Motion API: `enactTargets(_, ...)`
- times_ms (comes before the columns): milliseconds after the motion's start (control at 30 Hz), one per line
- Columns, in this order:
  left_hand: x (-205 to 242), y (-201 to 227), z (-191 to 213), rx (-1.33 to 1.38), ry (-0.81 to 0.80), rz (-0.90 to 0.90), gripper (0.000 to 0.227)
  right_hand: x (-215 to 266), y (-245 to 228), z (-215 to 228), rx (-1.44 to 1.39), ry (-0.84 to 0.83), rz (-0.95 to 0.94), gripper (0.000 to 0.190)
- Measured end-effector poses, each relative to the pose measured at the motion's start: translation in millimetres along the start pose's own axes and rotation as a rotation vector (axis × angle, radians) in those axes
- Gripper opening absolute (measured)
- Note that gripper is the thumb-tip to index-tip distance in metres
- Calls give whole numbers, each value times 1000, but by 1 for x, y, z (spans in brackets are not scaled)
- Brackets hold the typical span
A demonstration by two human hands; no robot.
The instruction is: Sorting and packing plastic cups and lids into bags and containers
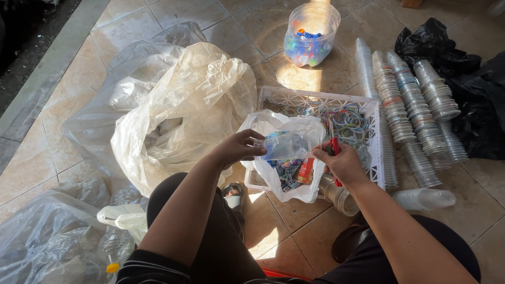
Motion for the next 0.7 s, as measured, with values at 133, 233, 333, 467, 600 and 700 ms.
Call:
enactTargets(133, 12, 28, -32, -553, 131, -189, 89, 0, 8, -8, 81, 17, 84, 22)
enactTargets(233, 23, 54, -75, -923, 109, -190, 113, 17, 0, -24, 136, -102, 83, 19)
enactTargets(333, -4, 18, -80, -992, 123, -249, 107, 32, -11, -32, 161, -180, 82, 20)
enactTargets(467, -11, 5, -75, -828, 383, -587, 99, 37, -35, -11, 107, -142, 69, 61)
enactTargets(600, -8, 9, -72, -784, 612, -912, 91, 32, -22, 15, -57, -347, 0, 64)
enactTargets(700, -13, 6, -68, -842, 695, -991, 88, 27, 16, 19, 69, -386, -9, 53)
Point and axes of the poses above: each hand's wrist, its own x-axis away from the middle knuckle, its own z-axis out of the back of the hand, y = z × x, the point moved 1 cm from there along -x, towards the middle knuckle, and after that the axes turned 3 degrees about -y, right-handed, at the moved point
